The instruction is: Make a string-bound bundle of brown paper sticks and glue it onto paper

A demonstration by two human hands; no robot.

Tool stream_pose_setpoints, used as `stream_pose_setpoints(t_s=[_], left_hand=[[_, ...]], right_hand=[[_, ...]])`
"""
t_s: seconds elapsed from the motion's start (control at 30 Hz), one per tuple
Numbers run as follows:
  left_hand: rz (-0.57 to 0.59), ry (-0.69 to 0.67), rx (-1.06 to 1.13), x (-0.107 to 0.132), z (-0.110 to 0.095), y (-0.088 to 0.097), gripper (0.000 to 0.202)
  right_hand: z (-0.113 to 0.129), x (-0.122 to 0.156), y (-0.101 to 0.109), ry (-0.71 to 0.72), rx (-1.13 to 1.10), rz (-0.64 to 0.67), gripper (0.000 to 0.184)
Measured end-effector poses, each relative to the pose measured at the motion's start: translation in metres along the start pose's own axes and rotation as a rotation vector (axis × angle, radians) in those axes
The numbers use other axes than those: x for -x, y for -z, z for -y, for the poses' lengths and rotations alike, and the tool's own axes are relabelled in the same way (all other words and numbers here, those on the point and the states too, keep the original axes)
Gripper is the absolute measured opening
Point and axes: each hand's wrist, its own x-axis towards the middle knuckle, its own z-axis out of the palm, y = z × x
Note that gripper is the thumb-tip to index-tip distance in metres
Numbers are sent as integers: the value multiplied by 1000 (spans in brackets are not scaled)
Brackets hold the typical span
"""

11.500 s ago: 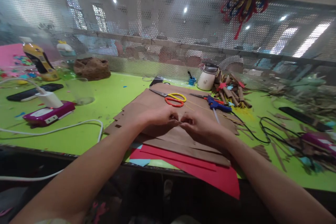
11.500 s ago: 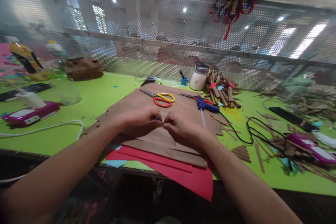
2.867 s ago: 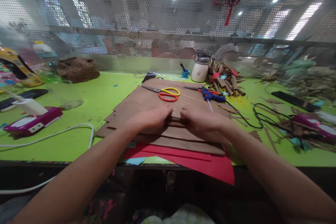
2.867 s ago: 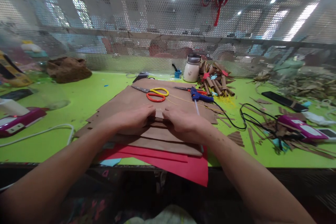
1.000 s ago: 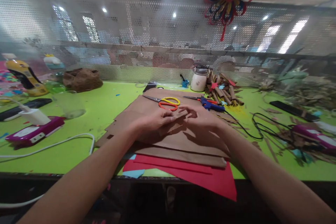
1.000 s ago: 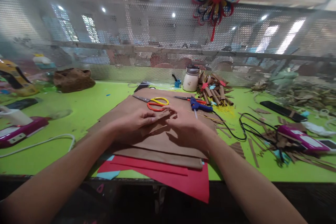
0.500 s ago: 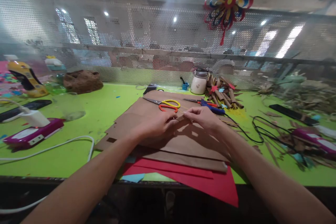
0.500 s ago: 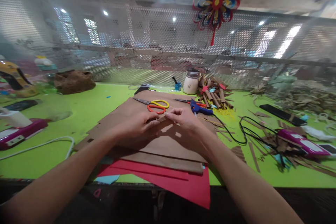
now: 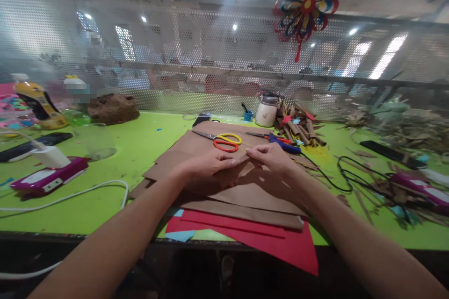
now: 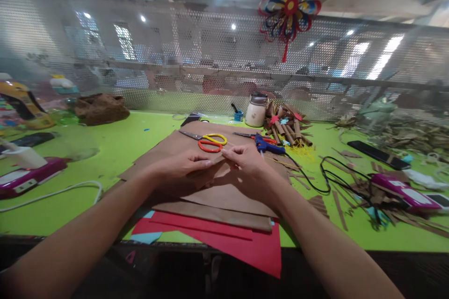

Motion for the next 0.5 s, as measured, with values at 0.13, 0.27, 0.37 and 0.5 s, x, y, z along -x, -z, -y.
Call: stream_pose_setpoints(t_s=[0.13, 0.27, 0.37, 0.5], left_hand=[[41, 4, 185, -5, 9, 1, 34], [20, 32, 225, -8, 15, 3, 31], [10, 61, 230, -6, 14, 2, 29], [-88, 105, 133, -1, 2, -1, 30]], right_hand=[[3, 1, -1, -2, -2, -16, 48], [-1, -1, 0, -67, -34, -10, 46], [-4, -2, 1, -102, -16, 44, 45], [-3, 0, -3, -143, -53, 92, 36]])
